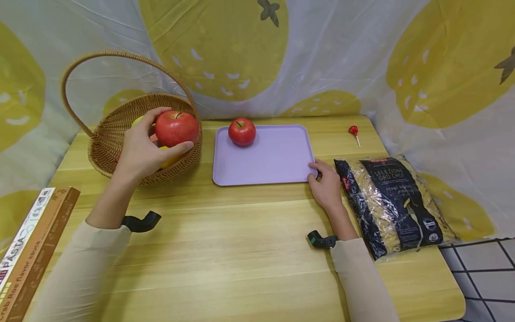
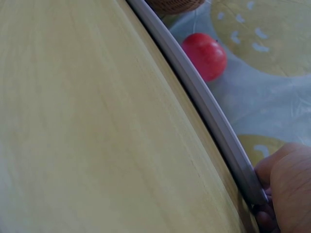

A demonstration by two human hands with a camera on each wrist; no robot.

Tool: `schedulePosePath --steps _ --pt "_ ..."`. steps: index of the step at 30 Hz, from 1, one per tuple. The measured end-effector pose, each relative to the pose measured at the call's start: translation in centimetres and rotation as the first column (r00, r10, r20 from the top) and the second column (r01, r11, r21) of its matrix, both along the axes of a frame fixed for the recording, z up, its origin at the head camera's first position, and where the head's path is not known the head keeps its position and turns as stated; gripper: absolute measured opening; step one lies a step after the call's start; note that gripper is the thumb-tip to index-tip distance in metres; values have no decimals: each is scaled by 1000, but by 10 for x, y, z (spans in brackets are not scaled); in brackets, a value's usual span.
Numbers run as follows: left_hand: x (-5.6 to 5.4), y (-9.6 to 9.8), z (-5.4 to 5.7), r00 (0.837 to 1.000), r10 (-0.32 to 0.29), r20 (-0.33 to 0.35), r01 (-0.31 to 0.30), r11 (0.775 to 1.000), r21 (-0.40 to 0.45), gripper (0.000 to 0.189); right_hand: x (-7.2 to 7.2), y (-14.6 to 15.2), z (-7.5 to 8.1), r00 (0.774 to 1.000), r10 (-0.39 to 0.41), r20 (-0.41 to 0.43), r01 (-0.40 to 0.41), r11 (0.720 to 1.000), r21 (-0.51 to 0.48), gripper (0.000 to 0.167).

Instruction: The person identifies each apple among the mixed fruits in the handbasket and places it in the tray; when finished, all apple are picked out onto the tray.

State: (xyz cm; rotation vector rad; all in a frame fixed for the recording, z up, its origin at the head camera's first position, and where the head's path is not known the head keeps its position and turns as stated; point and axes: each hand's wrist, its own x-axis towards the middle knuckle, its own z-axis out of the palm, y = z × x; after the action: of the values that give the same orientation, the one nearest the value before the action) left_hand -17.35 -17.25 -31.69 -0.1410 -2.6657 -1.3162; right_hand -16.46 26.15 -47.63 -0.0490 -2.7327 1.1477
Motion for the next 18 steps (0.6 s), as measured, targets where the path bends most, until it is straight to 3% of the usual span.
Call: schedulePosePath --steps 7,11,18 --pt "-9 35 -7 998 -60 -9 61 998 22 94 0 -1 0 1000 -9 -4 9 1000 10 39" --pt "-12 59 -11 994 -108 10 107 991 82 91 1 -1 0 1000 -4 1 4 1000 -2 39" --pt "-27 89 -31 986 -166 -12 166 971 173 85 1 -1 1 1000 -3 7 3 1000 -11 39"
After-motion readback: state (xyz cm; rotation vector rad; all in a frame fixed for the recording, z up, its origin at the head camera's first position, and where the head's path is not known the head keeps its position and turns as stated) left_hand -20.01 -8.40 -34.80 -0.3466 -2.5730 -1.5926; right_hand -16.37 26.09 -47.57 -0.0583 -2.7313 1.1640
